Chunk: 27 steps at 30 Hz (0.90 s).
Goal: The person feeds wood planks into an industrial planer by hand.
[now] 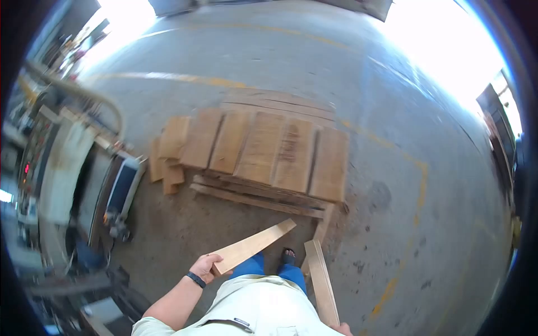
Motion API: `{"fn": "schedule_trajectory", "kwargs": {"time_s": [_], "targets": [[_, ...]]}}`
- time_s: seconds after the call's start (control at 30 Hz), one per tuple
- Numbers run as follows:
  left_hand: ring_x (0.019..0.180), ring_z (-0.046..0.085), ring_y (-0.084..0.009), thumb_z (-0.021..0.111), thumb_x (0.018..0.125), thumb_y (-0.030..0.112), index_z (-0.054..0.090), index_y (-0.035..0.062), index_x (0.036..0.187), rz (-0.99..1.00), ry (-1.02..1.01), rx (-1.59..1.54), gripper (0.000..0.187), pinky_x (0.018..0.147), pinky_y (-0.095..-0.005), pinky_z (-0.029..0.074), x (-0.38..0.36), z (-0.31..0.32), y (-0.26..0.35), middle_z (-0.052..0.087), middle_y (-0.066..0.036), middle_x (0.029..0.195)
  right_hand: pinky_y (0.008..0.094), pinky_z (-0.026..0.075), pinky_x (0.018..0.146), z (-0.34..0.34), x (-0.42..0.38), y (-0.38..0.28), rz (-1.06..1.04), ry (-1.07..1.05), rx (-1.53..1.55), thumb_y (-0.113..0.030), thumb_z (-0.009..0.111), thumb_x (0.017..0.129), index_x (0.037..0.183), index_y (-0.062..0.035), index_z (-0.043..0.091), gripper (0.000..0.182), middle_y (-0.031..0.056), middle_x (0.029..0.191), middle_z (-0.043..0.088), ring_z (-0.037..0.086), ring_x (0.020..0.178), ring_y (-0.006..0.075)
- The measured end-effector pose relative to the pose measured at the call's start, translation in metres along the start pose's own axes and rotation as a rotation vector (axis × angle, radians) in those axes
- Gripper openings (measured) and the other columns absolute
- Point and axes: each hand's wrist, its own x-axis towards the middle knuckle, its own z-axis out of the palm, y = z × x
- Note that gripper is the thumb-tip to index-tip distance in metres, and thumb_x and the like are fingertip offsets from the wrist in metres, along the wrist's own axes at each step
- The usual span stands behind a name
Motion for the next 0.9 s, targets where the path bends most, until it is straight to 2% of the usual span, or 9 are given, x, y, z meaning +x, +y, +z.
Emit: {"fn": "schedule_trajectory", "kwargs": {"time_s": [0.07,0.17,0.33,0.47,0.67,0.7,0.77,0.8,0.9], "targets": [[0.118,0.058,-0.0444,0.056,0.089,0.004,0.046,-0.0113,0.133,0.035,0.047,-0.211,0.048,0.093,-0.0640,0.056,-0.038,-0.020,-0.023,0.054,-0.029,0.128,0.0417,0.055,0.089,-0.026,0.014,0.003,-0.088,0.022,-0.244,-0.042,0.090,0.069,0.119,0.0107,0.059,0.079,0.0245,0.111,0.070,0.068,0.105,0.0356],[0.122,0.056,-0.0463,0.057,0.086,0.005,0.044,-0.0107,0.135,0.135,0.085,-0.470,0.053,0.095,-0.0650,0.054,-0.093,-0.055,-0.065,0.052,-0.030,0.132,0.0412,0.055,0.089,-0.070,0.037,-0.038,-0.219,0.030,-0.475,-0.042,0.090,0.069,0.119,0.0096,0.059,0.079,0.0239,0.111,0.070,0.068,0.105,0.0352],[0.120,0.058,-0.0459,0.055,0.086,0.004,0.045,-0.0133,0.132,0.443,0.206,-0.762,0.050,0.094,-0.0638,0.055,-0.184,-0.085,-0.122,0.054,-0.030,0.132,0.0405,0.054,0.089,-0.122,0.051,-0.153,-0.470,0.031,-0.744,-0.043,0.090,0.068,0.119,0.0078,0.060,0.078,0.0229,0.111,0.070,0.069,0.105,0.0346],[0.120,0.059,-0.0449,0.057,0.085,0.007,0.048,-0.0132,0.132,0.716,0.267,-0.882,0.051,0.097,-0.0629,0.054,-0.254,-0.102,-0.149,0.058,-0.029,0.130,0.0399,0.054,0.089,-0.126,0.037,-0.236,-0.659,0.028,-0.866,-0.043,0.091,0.068,0.119,0.0064,0.060,0.078,0.0221,0.110,0.070,0.069,0.104,0.0341],[0.126,0.055,-0.0451,0.062,0.086,0.010,0.044,-0.0111,0.137,1.067,0.288,-1.132,0.058,0.104,-0.0604,0.052,-0.286,-0.150,-0.153,0.056,-0.027,0.135,0.0387,0.054,0.090,-0.081,-0.015,-0.349,-0.909,-0.058,-0.748,-0.040,0.092,0.068,0.119,0.0010,0.060,0.073,0.0178,0.110,0.071,0.069,0.102,0.0305],[0.126,0.055,-0.0450,0.063,0.086,0.010,0.044,-0.0110,0.137,1.119,0.290,-1.157,0.058,0.104,-0.0602,0.051,-0.286,-0.164,-0.151,0.056,-0.027,0.135,0.0379,0.054,0.088,-0.066,-0.033,-0.371,-0.956,-0.077,-0.689,-0.035,0.091,0.069,0.117,0.0018,0.060,0.068,0.0170,0.108,0.071,0.069,0.100,0.0280],[0.125,0.057,-0.0442,0.064,0.087,0.010,0.045,-0.0111,0.136,1.129,0.309,-1.159,0.057,0.103,-0.0599,0.052,-0.286,-0.190,-0.149,0.056,-0.027,0.134,0.0364,0.055,0.084,-0.036,-0.067,-0.406,-1.043,-0.116,-0.567,-0.024,0.090,0.073,0.113,0.0035,0.059,0.058,0.0154,0.103,0.070,0.068,0.094,0.0230],[0.124,0.057,-0.0438,0.064,0.087,0.010,0.046,-0.0111,0.136,1.138,0.315,-1.159,0.056,0.103,-0.0597,0.052,-0.286,-0.202,-0.145,0.056,-0.027,0.134,0.0352,0.054,0.086,-0.021,-0.072,-0.425,-1.077,-0.114,-0.568,-0.021,0.089,0.074,0.117,0.0019,0.057,0.059,0.0140,0.106,0.069,0.067,0.095,0.0218],[0.122,0.059,-0.0421,0.065,0.086,0.011,0.045,-0.0127,0.137,1.133,0.320,-1.140,0.059,0.100,-0.0582,0.054,-0.282,-0.243,-0.135,0.056,-0.028,0.134,0.0348,0.054,0.089,0.029,-0.129,-0.480,-1.153,-0.214,-0.368,-0.022,0.090,0.071,0.118,0.0017,0.058,0.062,0.0133,0.109,0.069,0.067,0.099,0.0210]]}}
